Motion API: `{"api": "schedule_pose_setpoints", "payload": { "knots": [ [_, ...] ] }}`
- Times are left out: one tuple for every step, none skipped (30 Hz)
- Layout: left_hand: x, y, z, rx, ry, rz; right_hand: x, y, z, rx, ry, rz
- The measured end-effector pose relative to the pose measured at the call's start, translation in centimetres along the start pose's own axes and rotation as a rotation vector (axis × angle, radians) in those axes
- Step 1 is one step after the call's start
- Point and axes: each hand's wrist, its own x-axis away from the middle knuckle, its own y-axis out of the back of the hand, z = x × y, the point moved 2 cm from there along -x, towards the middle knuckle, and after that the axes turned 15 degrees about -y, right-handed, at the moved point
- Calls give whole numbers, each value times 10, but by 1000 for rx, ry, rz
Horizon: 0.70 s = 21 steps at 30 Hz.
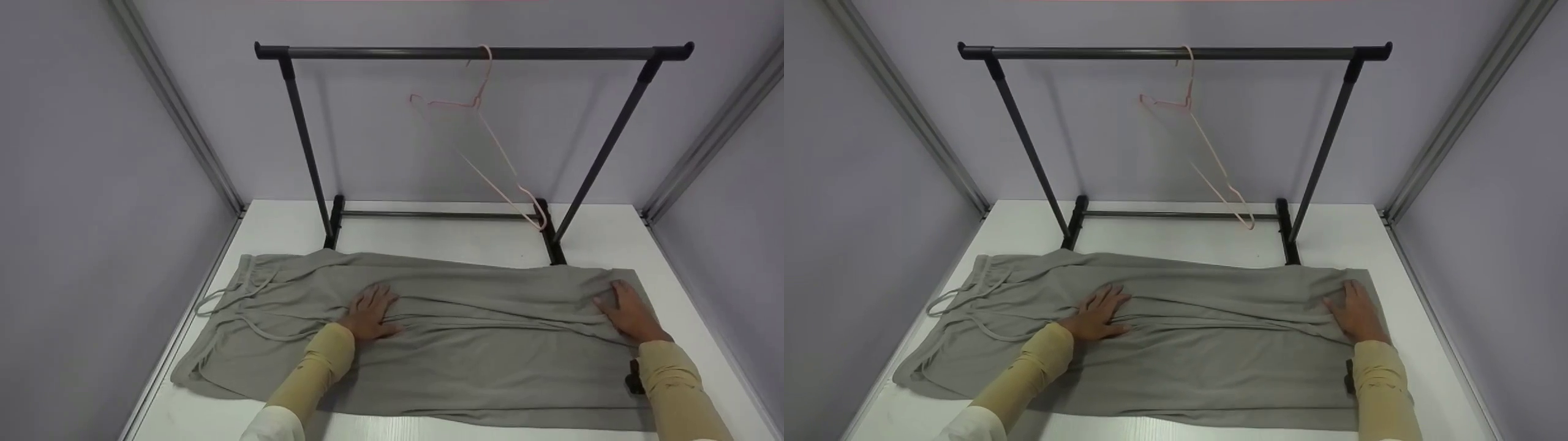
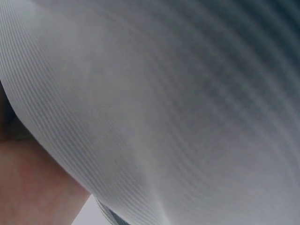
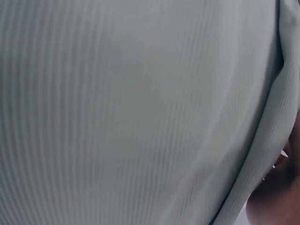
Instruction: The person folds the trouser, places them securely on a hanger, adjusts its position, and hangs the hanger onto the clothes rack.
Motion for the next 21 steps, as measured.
{"api": "schedule_pose_setpoints", "payload": {
  "knots": [
    [0,-1,1,0,-1,-1,0,0,0,13,3,10],
    [-1,-2,2,-1,-1,-3,1,1,1,27,8,11],
    [-1,-4,4,4,-3,-10,1,1,2,52,19,0],
    [-1,-5,5,9,-5,-16,2,1,4,84,24,-23],
    [-2,-6,6,16,-4,-22,3,2,7,124,29,-70],
    [-2,-6,7,20,-5,-24,4,2,10,157,27,-123],
    [-2,-7,6,23,-7,-24,5,1,13,187,16,-169],
    [-2,-6,5,29,-12,-27,6,0,17,212,-6,-209],
    [-2,-6,3,30,-13,-23,7,-2,20,225,-44,-236],
    [-1,-6,1,28,-13,-19,8,-5,23,224,-85,-252],
    [-1,-5,-1,27,-10,-13,8,-8,25,210,-117,-256],
    [0,-3,-4,22,-12,-8,8,-11,26,190,-145,-240],
    [-1,-4,-4,22,-12,-6,7,-14,25,174,-169,-211],
    [-1,-5,-2,20,-10,-4,6,-17,22,159,-188,-183],
    [-1,-6,-1,20,-6,-1,5,-20,19,139,-199,-152],
    [-1,-6,0,29,-4,-1,3,-21,16,128,-193,-123],
    [-1,-5,1,40,0,2,2,-22,12,116,-185,-93],
    [-2,-3,1,55,1,0,0,-22,9,110,-176,-70],
    [-2,-2,4,69,7,-5,-1,-22,6,105,-166,-50],
    [-1,1,3,84,7,-22,-1,-22,4,98,-157,-37],
    [0,6,3,109,12,-55,-1,-22,4,91,-151,-25]
  ]
}}
